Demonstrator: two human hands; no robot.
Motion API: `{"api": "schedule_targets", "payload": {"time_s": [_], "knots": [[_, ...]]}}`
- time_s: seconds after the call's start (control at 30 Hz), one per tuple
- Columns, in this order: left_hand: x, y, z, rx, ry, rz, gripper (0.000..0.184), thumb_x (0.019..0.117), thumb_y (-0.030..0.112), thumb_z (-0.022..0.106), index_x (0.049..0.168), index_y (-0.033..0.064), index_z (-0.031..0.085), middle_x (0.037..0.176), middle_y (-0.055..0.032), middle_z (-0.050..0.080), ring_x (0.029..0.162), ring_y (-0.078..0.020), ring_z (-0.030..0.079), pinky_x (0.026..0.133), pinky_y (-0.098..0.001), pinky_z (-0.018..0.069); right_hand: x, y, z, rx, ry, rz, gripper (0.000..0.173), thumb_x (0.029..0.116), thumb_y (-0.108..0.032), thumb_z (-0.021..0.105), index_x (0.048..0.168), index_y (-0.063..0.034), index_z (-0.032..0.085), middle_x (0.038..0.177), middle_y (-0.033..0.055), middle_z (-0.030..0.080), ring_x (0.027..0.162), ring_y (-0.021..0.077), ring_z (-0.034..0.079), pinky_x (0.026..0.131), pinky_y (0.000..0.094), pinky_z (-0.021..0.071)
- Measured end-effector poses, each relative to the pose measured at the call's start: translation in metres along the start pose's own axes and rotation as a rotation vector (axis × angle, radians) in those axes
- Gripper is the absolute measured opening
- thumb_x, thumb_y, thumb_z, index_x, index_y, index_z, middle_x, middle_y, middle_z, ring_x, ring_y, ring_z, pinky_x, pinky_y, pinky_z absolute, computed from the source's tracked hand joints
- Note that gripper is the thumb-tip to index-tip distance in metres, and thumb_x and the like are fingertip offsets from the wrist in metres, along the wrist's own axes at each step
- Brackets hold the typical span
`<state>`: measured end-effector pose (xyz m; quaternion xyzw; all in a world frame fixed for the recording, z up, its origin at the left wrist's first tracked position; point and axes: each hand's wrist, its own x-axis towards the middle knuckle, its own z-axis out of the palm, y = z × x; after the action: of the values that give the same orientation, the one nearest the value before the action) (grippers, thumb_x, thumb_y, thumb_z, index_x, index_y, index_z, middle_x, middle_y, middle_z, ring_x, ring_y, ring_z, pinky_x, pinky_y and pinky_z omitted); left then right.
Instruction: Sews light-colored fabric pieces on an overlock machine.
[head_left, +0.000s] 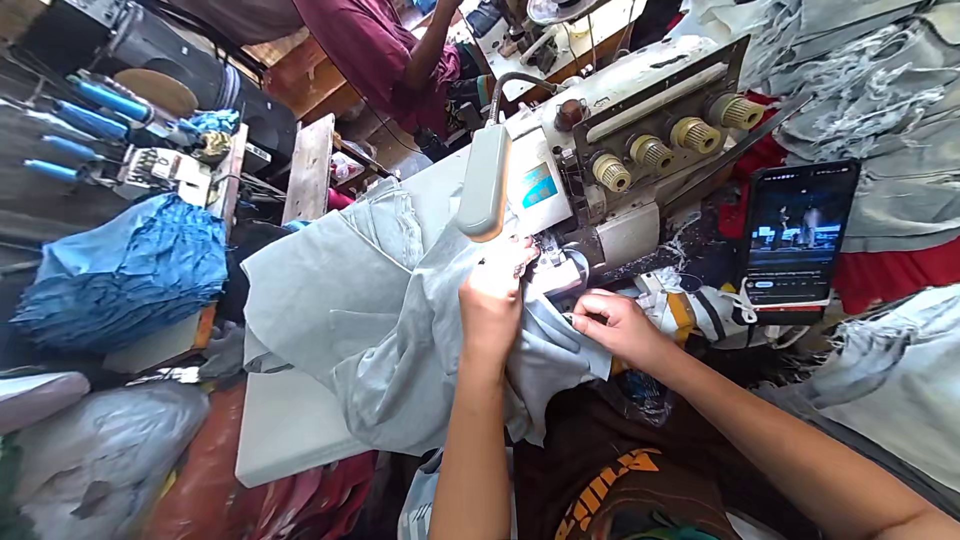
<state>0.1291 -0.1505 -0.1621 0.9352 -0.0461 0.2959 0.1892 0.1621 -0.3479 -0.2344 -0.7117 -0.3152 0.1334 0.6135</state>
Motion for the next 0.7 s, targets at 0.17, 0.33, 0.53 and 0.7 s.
{"api": "schedule_targets", "payload": {"time_s": [0.17, 0.33, 0.53, 0.7], "knots": [[-0.014, -0.017, -0.025, 0.209, 0.080, -0.087, 0.023, 0.0983, 0.000, 0.056, 0.105, 0.0036, 0.078, 0.117, -0.0110, 0.075, 0.113, -0.0252, 0.072, 0.096, -0.0451, 0.0570, 0.005, -0.042, 0.003, -0.009, -0.013, -0.120, 0.029, 0.1021, -0.026, 0.058, 0.089, -0.0048, 0.072, 0.086, 0.0034, 0.066, 0.079, 0.0046, 0.061, 0.072, 0.0210, 0.0503], [-0.068, 0.036, -0.068, 0.288, 0.242, -0.112, 0.024, 0.0946, -0.002, 0.055, 0.098, 0.0022, 0.078, 0.108, -0.0143, 0.077, 0.109, -0.0287, 0.073, 0.091, -0.0422, 0.0587, 0.021, -0.069, 0.012, -0.083, -0.001, -0.290, 0.030, 0.0979, -0.007, 0.056, 0.125, -0.0083, 0.068, 0.125, 0.0061, 0.068, 0.081, 0.0089, 0.067, 0.071, 0.0278, 0.0590], [-0.104, 0.077, -0.066, 0.113, 0.263, -0.086, 0.020, 0.0928, -0.004, 0.058, 0.097, 0.0004, 0.077, 0.105, -0.0169, 0.076, 0.110, -0.0292, 0.072, 0.099, -0.0387, 0.0562, -0.002, -0.067, 0.004, -0.429, 0.001, -0.293, 0.026, 0.0951, 0.003, 0.053, 0.113, -0.0059, 0.069, 0.105, 0.0088, 0.074, 0.090, 0.0230, 0.073, 0.074, 0.0454, 0.0605], [-0.122, 0.060, -0.028, 0.069, 0.085, -0.103, 0.019, 0.0908, -0.002, 0.061, 0.098, 0.0019, 0.078, 0.100, -0.0139, 0.077, 0.102, -0.0312, 0.073, 0.093, -0.0464, 0.0572, -0.011, -0.048, -0.025, -0.687, 0.142, -0.036, 0.025, 0.0966, 0.002, 0.053, 0.118, -0.0049, 0.065, 0.114, 0.0166, 0.070, 0.083, 0.0363, 0.072, 0.067, 0.0552, 0.0583]]}}
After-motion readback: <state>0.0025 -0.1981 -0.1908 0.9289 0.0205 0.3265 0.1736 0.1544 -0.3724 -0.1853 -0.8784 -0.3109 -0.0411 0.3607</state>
